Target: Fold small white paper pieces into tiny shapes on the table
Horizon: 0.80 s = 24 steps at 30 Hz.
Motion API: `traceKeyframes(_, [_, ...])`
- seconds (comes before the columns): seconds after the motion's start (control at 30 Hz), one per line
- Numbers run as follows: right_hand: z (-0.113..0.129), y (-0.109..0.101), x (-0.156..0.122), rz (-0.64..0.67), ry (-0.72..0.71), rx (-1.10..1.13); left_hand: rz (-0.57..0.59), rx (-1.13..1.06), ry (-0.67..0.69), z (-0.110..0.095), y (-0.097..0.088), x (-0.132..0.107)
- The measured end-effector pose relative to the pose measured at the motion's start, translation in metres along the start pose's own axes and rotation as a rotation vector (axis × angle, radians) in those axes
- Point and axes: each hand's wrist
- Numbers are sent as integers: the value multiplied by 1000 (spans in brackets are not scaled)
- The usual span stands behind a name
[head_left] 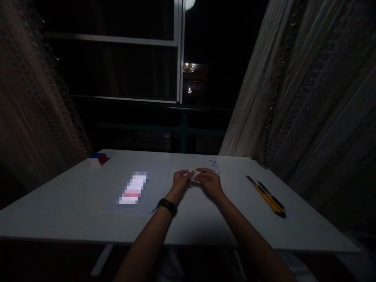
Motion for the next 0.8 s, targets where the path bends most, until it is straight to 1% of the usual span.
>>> traceKeyframes(0.13, [-1, -1, 0, 11, -45, -42, 4, 15, 8, 3, -1, 4])
traceKeyframes(0.33, [-7, -4, -2, 107, -213, -143, 1, 51, 26, 9, -1, 11])
traceKeyframes(0.43, [-5, -6, -2, 149, -281, -185, 7, 52, 26, 9, 0, 11])
traceKeyframes(0.53, [-1, -7, -3, 164, -331, -231, 3, 48, 21, 8, 1, 9])
traceKeyframes(0.67, [2, -7, -6, 168, -360, -264, 19, 52, 16, 8, 3, 6])
traceKeyframes(0.8, [1, -5, -8, 101, -334, -252, 38, 16, 0, 7, 5, 4])
Point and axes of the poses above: each hand's wrist, its own x-axis towards the middle knuckle, its own y-axis out of the palm, z = x × y, and after that the axes turned 14 degrees about -y, right-handed
